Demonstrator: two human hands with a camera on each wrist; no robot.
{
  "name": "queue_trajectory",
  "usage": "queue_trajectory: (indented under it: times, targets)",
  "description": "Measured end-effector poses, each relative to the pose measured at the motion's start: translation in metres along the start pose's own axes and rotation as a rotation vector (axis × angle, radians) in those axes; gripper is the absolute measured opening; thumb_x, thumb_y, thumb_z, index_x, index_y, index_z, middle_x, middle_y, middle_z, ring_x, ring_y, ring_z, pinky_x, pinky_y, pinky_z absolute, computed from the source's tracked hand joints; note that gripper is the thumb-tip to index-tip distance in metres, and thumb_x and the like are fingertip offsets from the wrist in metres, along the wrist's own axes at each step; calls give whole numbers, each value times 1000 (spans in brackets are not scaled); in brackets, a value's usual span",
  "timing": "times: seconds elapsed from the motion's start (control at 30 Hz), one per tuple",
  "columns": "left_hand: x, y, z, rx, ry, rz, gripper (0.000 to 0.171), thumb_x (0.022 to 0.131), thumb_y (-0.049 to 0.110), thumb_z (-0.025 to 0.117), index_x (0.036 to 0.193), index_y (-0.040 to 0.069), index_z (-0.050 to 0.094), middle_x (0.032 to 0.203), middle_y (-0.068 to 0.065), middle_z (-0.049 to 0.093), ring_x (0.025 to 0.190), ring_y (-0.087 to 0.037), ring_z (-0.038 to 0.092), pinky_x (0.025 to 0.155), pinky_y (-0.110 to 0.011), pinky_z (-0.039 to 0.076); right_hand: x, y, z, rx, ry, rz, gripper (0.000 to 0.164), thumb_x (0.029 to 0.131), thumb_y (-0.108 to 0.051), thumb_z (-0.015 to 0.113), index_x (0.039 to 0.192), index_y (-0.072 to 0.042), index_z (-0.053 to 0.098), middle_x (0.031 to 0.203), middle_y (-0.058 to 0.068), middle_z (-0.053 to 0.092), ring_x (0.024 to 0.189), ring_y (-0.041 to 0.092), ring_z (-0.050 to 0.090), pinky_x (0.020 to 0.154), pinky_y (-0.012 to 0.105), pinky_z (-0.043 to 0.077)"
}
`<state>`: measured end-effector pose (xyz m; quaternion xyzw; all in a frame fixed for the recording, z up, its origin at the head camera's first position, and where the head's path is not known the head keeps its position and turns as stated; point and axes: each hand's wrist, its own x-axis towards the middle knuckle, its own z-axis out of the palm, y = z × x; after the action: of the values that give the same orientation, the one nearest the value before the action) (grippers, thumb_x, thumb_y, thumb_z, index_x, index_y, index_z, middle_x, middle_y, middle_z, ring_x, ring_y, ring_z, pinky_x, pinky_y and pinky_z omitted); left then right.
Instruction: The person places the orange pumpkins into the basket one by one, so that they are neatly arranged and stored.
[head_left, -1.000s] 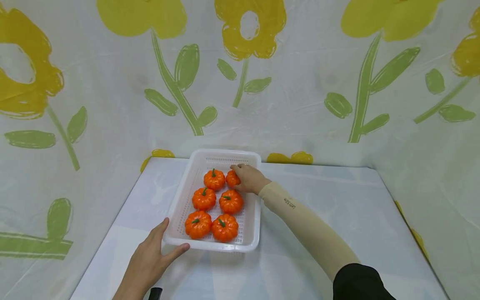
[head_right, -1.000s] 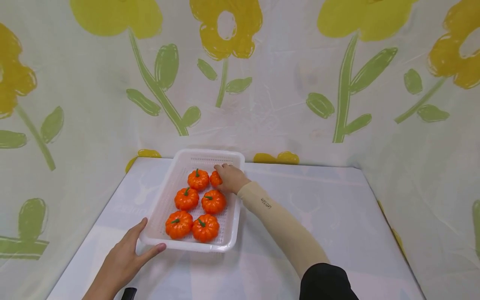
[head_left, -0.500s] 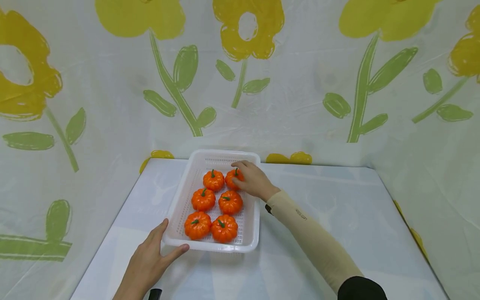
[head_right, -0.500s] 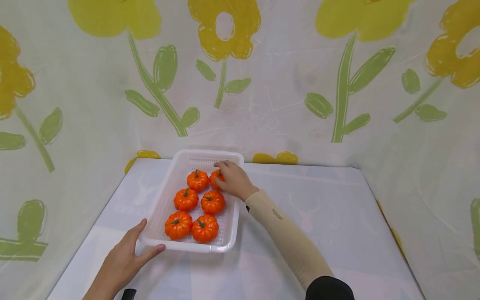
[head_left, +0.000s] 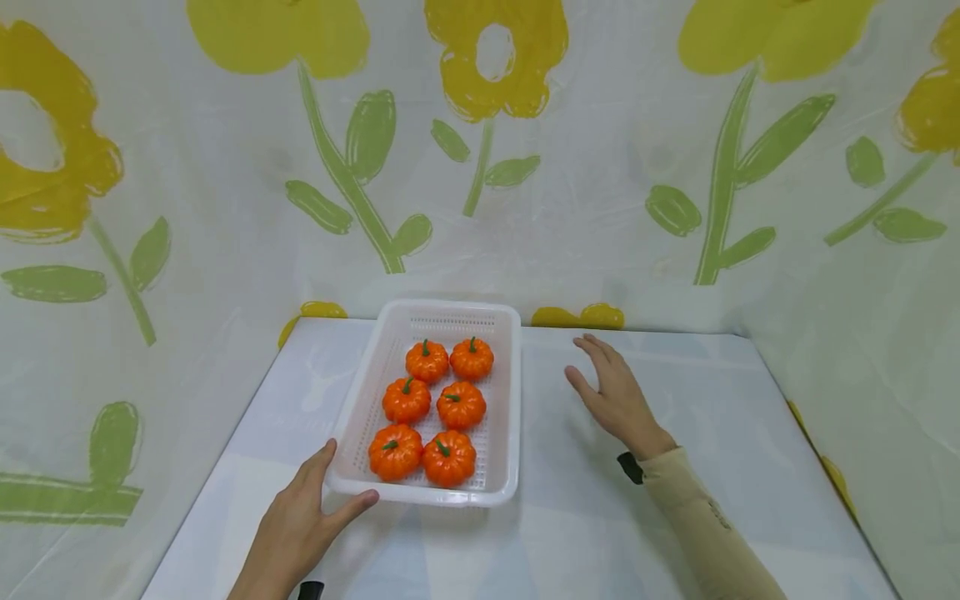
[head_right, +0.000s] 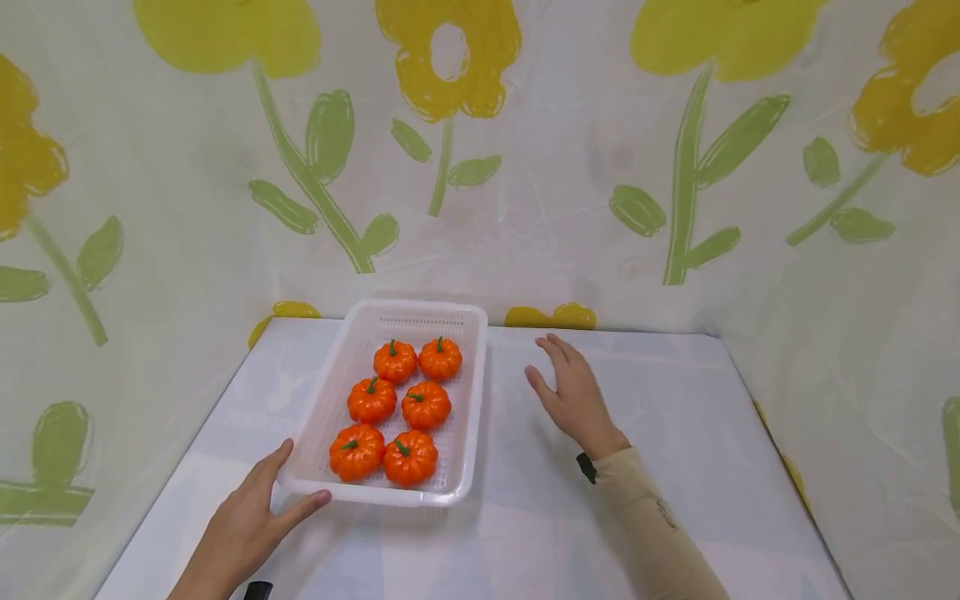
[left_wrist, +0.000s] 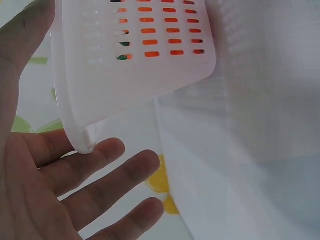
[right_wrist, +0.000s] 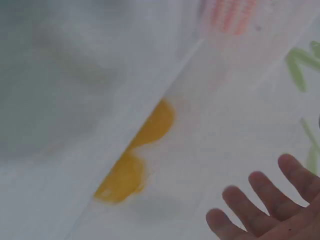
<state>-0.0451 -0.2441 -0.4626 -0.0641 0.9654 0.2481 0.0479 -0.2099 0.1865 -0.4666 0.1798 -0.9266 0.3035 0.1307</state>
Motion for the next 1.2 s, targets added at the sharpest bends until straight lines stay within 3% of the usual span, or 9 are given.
queue_trajectory:
  times: [0.13,0.23,0.43,0.93,1.07,1.2]
  targets:
    - [-3,-3,0,-5,41,39,117,79,83,58,158,2,27,154,-27,39,129,-50,49,100,-67,44,-30,28,-14,-138,22,96,64,105,-44,53,153,-4,39,160,29,28,146,53,22,115,70,17]
    - [-5,-5,0,-7,50,45,115,81,81,59,158,2,27,154,-27,39,130,-50,49,99,-67,45,-49,41,-22,-245,-14,186,73,105,-52,47,157,-5,31,161,34,17,144,62,12,111,78,8]
    - [-3,-4,-2,-1,26,31,116,81,81,58,160,3,24,155,-28,37,130,-51,48,100,-68,44,-69,54,-30,-283,-62,272,77,105,-56,42,160,-4,25,160,38,13,142,66,8,106,83,5]
    - [-2,-4,1,7,46,50,114,82,81,58,159,3,25,155,-27,37,127,-52,51,98,-68,45,-76,59,-30,-226,-65,301,79,105,-55,42,159,0,24,160,38,11,142,66,7,106,83,2]
    - [-2,-1,-7,63,72,70,112,81,82,58,155,2,35,152,-27,42,124,-52,53,95,-69,47,-74,58,-33,-222,-51,299,79,105,-55,42,159,0,23,161,38,10,143,65,7,107,82,1]
    - [9,6,-23,140,115,69,102,84,82,55,146,1,49,150,-27,44,123,-52,52,93,-71,46,-69,57,-35,-217,-39,286,79,105,-55,42,159,-1,24,161,37,11,143,64,7,108,82,1]
